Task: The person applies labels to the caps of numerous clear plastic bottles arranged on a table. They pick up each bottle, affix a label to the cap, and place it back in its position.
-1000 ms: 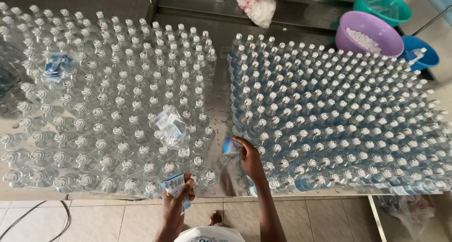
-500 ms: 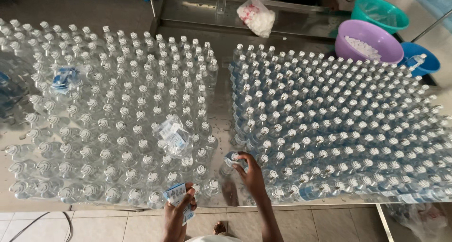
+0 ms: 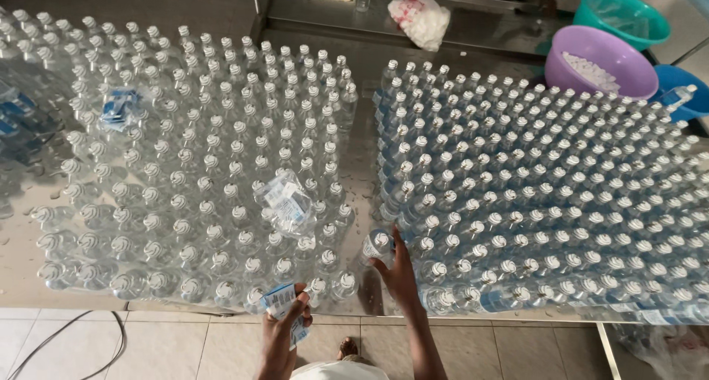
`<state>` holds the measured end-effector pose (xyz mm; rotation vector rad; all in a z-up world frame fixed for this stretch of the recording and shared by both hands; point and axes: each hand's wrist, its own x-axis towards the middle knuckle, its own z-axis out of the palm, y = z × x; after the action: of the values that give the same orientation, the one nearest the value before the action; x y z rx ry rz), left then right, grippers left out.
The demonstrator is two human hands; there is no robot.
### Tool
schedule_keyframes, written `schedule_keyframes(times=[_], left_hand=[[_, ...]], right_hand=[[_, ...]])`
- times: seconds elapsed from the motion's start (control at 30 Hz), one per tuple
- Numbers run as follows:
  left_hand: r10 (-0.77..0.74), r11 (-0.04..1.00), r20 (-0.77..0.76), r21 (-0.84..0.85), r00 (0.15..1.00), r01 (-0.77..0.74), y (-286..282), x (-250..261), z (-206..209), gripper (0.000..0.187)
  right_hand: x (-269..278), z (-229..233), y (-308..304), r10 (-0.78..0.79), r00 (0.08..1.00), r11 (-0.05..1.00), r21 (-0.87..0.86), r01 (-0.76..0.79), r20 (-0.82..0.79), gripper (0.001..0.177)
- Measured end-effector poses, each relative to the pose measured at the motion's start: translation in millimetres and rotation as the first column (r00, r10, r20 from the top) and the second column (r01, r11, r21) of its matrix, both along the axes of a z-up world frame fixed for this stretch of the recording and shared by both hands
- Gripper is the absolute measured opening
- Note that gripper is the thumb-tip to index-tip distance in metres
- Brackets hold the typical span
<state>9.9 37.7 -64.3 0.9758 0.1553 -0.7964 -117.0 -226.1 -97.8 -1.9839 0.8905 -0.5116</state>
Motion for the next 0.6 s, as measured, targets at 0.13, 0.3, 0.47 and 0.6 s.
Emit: schedule_keyframes(times=[0.13,0.3,0.47,0.6], left_hand=[[-0.036,0.999,-0.003,0.016,0.999,0.036,11,0,-1,0.038],[-0.029,1.0,-0.045,-0.006,0.999,0.029,19,2,-9,0.04],[-0.015,0.999,-0.09,0.033,0.996,0.018,15,2,-2,0.037],[-0.05,0.997,-0.117,0.05,0.992,0.056,15,7,7,0.036]], right_hand=[[5,-20,6,-0.095,0.993,0.995,-0.006,0.096,0.075,0.122],[18,4,21,-0.162,0.974,0.973,0.189,0.13,0.16,0.138],[23,-10,19,-0.154,0.974,0.983,0.125,0.134,0.166,0.126],[27,-9,28,-0.163,0.968,0.974,0.188,0.128,0.188,0.108]])
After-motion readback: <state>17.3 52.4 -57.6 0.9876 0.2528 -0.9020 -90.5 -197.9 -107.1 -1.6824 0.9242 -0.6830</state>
